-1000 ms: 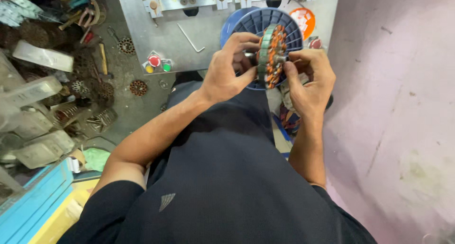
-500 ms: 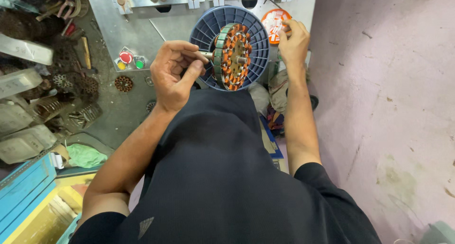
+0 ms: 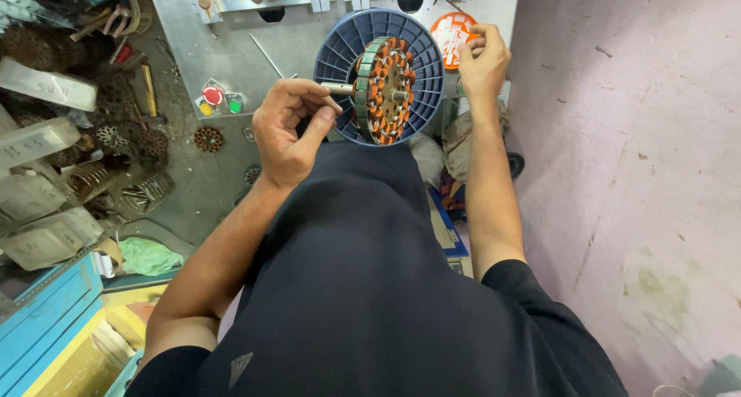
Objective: The person operates a coil winding machine, then removes a stator and uses a screwdriver to adjust the copper windings. The person handles the stator and tools directly without visible secondary objects.
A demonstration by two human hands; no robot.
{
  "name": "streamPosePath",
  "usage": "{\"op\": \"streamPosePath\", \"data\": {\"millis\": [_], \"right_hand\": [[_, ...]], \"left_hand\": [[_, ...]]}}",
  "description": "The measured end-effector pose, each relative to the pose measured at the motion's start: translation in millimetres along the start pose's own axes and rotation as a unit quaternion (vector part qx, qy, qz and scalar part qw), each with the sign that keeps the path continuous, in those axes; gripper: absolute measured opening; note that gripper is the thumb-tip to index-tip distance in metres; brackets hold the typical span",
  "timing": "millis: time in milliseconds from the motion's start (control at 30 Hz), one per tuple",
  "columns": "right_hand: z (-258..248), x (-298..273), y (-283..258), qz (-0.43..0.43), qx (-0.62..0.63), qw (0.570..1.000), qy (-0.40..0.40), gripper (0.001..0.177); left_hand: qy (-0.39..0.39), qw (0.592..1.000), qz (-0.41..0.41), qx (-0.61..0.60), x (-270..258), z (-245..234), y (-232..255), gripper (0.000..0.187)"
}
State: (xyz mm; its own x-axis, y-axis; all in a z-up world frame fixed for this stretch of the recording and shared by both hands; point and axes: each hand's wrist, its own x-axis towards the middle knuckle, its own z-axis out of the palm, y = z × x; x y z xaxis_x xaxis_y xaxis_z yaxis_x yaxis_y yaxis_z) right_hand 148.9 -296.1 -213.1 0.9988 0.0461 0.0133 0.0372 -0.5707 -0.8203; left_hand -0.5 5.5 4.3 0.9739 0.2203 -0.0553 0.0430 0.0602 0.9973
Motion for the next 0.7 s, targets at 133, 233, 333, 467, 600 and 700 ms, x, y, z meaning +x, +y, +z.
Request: {"op": "streamPosePath", "data": {"millis": [133,233,333,467,600,700], "right_hand": [[-4.8,-5.5,9.3,0.044,0.118,0.992,0.017,0.017],[-7.2,-7.1,7.4,0.116,0.214,0.97,0.006,0.012],[-16.8,-9.8,-12.3,0.162,0.28,0.946,0.009,0.011],[-49.1,-24.4,-90.1,0.101,0.398,0.912,-0.021,0.01],[-99.9,-69.2,-197.7,-0.05,0.372,0.918,-0.127,0.015],[-111.5,-91.3,-264.4,-0.192,0.199,0.953,-0.121,0.023]], "left_hand": [[-0.018,0.999,0.039,0.025,2.8,-4.9,8.2,0.019],[-0.033,0.997,0.058,0.04,6.7,-7.7,17.2,0.018],[-0.059,0.993,0.09,0.044,11.2,-7.2,28.8,0.017],[-0.096,0.988,0.1,0.072,13.4,-3.3,54.8,0.019],[-0.164,0.976,0.113,0.087,15.9,5.6,77.7,0.029],[-0.208,0.967,0.136,0.054,21.1,12.1,81.3,0.03]]}}
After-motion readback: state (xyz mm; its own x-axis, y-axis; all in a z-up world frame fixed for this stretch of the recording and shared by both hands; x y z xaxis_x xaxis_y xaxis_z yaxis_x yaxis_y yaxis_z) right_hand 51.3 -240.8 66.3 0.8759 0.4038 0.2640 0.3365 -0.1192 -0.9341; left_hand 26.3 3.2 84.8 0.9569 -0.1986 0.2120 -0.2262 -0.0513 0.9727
